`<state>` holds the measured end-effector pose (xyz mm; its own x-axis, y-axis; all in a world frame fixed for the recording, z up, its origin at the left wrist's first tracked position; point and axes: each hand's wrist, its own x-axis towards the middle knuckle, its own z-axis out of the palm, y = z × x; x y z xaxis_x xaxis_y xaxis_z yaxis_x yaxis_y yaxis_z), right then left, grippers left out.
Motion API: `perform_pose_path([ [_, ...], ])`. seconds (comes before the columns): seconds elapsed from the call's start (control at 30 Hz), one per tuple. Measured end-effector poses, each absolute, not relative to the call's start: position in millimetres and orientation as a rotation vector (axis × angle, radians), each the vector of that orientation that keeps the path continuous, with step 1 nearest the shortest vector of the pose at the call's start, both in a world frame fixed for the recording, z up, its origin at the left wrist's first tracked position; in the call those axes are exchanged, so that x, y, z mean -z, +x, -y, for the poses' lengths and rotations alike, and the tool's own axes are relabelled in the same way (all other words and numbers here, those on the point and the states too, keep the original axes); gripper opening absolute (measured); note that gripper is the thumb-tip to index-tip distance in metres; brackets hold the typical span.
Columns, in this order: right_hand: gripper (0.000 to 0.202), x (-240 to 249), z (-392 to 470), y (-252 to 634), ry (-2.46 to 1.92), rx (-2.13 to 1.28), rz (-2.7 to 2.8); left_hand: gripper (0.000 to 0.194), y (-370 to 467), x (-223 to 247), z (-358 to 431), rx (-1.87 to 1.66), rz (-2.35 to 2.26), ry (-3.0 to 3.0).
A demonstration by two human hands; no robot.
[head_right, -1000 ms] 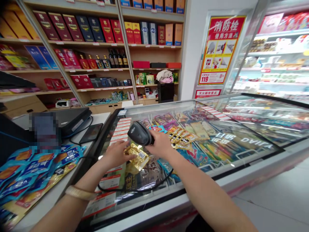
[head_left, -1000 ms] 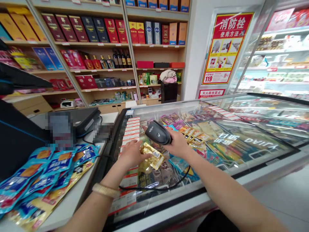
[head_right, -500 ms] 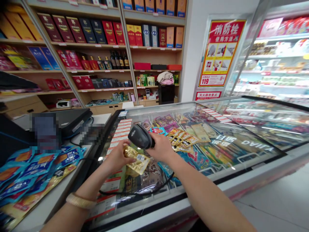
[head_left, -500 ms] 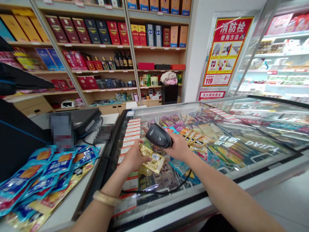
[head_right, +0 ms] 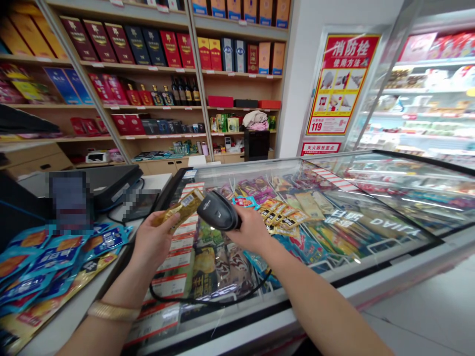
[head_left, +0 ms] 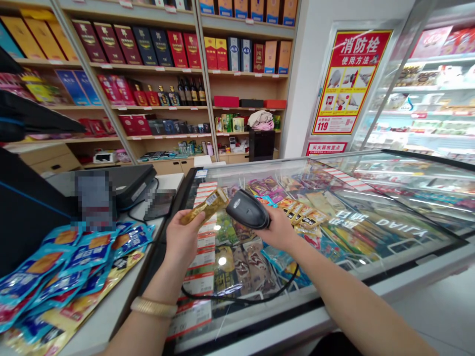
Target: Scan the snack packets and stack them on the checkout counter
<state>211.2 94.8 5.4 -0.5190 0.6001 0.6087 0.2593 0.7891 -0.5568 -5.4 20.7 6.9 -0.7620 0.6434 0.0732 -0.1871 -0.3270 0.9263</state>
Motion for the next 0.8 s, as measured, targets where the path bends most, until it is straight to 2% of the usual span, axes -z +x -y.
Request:
perform_pose_path([
  [0.27, 0.018, -8.7, -89.3, 209.2, -0.670, -0.633, 2.189, 0.045, -7.7, -3.7, -22.6, -2.193, -1.369, 0.506],
  [0.8, 0.028, -6.3, -94.3, 208.4, -0.732, -0.741, 2.202, 0.048, -10.1, 1.9, -26.3, -2.239, -1.414, 0.561],
])
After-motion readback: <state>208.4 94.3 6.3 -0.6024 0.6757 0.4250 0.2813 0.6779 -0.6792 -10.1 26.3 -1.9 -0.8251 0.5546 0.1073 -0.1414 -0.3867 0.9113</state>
